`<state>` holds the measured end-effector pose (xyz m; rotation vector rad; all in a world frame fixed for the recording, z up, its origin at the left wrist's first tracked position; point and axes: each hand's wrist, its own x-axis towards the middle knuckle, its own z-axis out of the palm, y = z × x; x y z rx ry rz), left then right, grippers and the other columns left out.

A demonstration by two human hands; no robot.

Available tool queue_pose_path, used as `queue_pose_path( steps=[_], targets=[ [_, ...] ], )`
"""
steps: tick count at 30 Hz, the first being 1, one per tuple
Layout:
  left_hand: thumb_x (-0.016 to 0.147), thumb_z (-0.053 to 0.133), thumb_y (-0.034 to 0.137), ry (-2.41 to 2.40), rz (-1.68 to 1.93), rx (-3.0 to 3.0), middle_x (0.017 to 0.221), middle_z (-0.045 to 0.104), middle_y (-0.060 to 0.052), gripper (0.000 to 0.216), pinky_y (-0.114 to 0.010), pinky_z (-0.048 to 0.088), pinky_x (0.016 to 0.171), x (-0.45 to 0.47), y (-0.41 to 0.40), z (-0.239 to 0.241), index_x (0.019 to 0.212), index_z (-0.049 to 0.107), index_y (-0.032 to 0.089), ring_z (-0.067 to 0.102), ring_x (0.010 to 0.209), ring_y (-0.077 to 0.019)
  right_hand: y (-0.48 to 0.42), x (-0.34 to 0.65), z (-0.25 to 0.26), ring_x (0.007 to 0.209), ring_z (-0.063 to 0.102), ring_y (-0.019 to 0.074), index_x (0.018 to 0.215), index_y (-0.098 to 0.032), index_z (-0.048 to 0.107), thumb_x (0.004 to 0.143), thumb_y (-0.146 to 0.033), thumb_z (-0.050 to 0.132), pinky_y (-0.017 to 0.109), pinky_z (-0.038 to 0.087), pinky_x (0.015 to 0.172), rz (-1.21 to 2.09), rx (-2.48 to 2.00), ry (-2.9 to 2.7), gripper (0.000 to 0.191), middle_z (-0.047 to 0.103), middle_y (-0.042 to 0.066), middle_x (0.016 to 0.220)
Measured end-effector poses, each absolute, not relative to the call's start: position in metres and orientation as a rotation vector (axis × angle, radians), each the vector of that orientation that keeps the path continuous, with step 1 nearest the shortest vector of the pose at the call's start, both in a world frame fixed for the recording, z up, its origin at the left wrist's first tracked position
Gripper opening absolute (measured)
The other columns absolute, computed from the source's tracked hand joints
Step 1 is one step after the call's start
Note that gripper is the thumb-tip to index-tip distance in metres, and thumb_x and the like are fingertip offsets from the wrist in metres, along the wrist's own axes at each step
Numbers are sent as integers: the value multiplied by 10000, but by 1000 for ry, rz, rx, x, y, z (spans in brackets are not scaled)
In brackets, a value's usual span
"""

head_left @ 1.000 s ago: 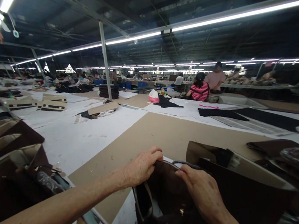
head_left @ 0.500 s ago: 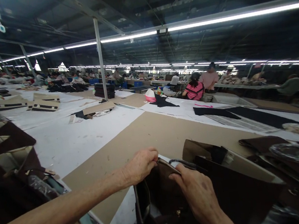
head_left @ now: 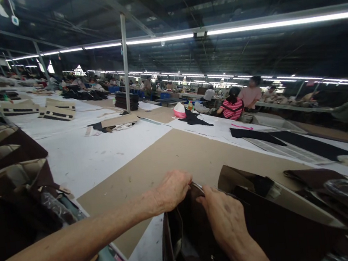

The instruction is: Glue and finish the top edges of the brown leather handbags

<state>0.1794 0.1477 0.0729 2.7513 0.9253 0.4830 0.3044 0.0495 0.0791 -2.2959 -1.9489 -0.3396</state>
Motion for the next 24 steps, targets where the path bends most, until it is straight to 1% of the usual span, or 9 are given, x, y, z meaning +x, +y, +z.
queue_pose_path(
  steps=[5,9,14,16,19,21,24],
  targets=[
    [757,459,125,901,457,2816,751,638,-38,116,-261,408,608,181,148,78,688,537,176,588,705,-187,55,306,81,626,638,223,755,-215,572,881,-274,465,282,248,486,-334,-2318,-1928,176,658,28,663],
    [750,466,115,885,442,2845,726,634,-28,117,-249,410,604,183,150,80,683,540,177,586,694,-177,55,311,78,634,633,221,759,-212,564,893,-259,443,289,240,502,-338,-2285,-1956,187,655,29,673],
    [765,419,111,873,472,2868,739,628,-33,143,-253,404,590,183,149,78,699,528,176,583,683,-175,56,316,73,645,622,196,769,-215,539,925,-273,367,293,250,524,-327,-2203,-2031,239,642,5,685],
    [771,401,113,876,496,2869,766,622,-37,147,-254,403,590,183,149,76,704,518,174,578,684,-172,57,318,72,657,623,193,789,-213,530,919,-276,386,293,255,531,-319,-2186,-2049,205,642,1,699],
    [773,392,120,881,527,2862,781,616,-33,144,-253,398,590,184,148,74,709,508,176,572,683,-167,58,319,70,680,627,194,833,-210,519,881,-291,478,287,260,534,-328,-2168,-2056,103,648,-3,724],
    [769,393,123,885,537,2854,765,616,-30,140,-254,394,590,185,148,73,707,505,178,570,683,-169,59,320,68,656,626,197,834,-213,519,876,-295,488,286,240,520,-349,-2170,-2053,97,644,-4,698],
    [765,395,125,890,543,2839,751,619,-31,138,-256,383,582,186,149,73,703,505,179,569,677,-170,61,322,67,623,622,212,829,-227,536,891,-297,455,291,199,506,-382,-2193,-2035,124,638,6,655]
  ],
)
